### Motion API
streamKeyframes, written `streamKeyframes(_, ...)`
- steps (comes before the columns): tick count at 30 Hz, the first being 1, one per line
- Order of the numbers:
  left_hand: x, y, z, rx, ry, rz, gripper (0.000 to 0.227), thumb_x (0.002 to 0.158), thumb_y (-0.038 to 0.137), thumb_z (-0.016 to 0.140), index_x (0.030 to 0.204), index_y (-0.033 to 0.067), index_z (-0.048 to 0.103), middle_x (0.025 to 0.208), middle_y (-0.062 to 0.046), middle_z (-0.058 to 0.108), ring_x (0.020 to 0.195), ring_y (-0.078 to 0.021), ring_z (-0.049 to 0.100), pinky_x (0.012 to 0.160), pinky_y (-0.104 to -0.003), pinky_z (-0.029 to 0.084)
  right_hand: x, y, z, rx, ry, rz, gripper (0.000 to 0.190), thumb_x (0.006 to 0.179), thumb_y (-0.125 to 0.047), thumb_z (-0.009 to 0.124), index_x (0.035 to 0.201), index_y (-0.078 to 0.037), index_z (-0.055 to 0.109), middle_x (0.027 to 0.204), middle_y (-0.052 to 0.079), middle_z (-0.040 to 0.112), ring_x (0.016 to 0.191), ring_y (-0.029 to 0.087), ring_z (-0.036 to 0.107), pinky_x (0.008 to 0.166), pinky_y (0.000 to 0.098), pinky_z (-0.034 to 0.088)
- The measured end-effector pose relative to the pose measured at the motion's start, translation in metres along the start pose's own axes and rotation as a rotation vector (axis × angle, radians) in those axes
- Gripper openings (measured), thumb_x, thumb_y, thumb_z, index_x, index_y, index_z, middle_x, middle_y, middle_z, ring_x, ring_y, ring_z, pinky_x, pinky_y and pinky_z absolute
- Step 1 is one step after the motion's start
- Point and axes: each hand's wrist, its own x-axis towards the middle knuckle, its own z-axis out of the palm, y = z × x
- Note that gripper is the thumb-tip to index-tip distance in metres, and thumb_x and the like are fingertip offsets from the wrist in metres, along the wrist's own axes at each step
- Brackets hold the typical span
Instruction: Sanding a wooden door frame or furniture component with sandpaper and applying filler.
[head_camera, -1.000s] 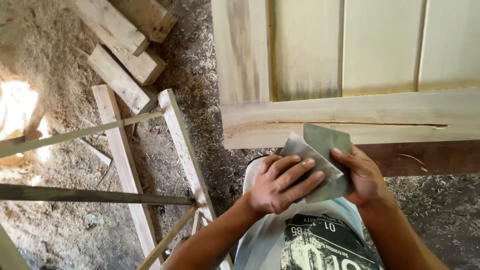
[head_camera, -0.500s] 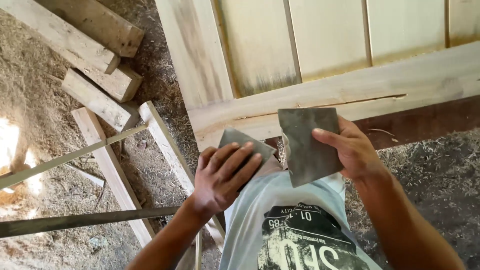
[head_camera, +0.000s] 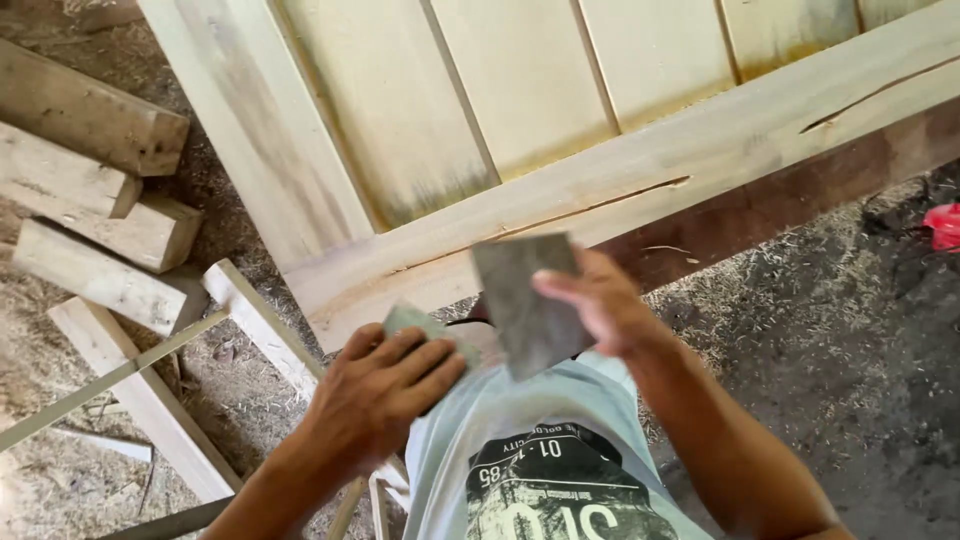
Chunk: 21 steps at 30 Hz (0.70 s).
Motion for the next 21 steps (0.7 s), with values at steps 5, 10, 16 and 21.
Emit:
streamKeyframes(5, -0.053, -0.038, 0.018, 0.054, -0.09, -0.415, 0.058, 0.069, -0.001, 0.063, 0.123, 0.0161, 0.071, 0.127, -0.008, 0.072, 0.113, -0.0281, 0.065, 0.094, -0.047, 0.045, -0.008, 0.004, -0.095, -1.075, 0.035, -0.719, 0.072, 0.078, -0.039, 0.077, 0.138, -0.001, 0.063, 0.124, 0.016, 0.065, 0.108, 0.023, 0.065, 0.097, 0.0359, 0.053)
streamKeyframes(10, -0.091, -0.111, 0.037, -0.227, 0.089, -0.87, 0.04, 0.096, -0.001, 0.053, 0.132, 0.0111, 0.065, 0.131, -0.015, 0.068, 0.113, -0.0266, 0.065, 0.1, -0.042, 0.053, -0.018, -0.04, -0.045, -0.068, 0.382, 0.064, 0.036, 0.103, -0.017, 0.066, 0.135, 0.0, 0.062, 0.123, 0.01, 0.068, 0.098, 0.02, 0.07, 0.08, 0.032, 0.059)
streamKeyframes(16, -0.083, -0.153, 0.046, -0.07, 0.014, -0.863, 0.039, 0.098, 0.001, 0.049, 0.133, 0.0088, 0.065, 0.125, -0.014, 0.071, 0.102, -0.0252, 0.065, 0.096, -0.042, 0.048, -0.013, -0.017, -0.03, -0.13, 0.383, 0.141, 0.038, 0.101, -0.017, 0.063, 0.136, 0.0, 0.062, 0.127, 0.007, 0.07, 0.108, 0.015, 0.07, 0.09, 0.0298, 0.057)
streamKeyframes(21, -0.077, -0.15, 0.058, 0.034, -0.064, -0.879, 0.033, 0.101, 0.008, 0.052, 0.131, 0.0096, 0.066, 0.126, -0.012, 0.07, 0.102, -0.0256, 0.064, 0.093, -0.041, 0.048, -0.012, -0.013, -0.015, -0.06, 0.398, 0.169, 0.037, 0.101, -0.016, 0.062, 0.135, -0.002, 0.062, 0.123, 0.007, 0.07, 0.1, 0.018, 0.069, 0.083, 0.0337, 0.057)
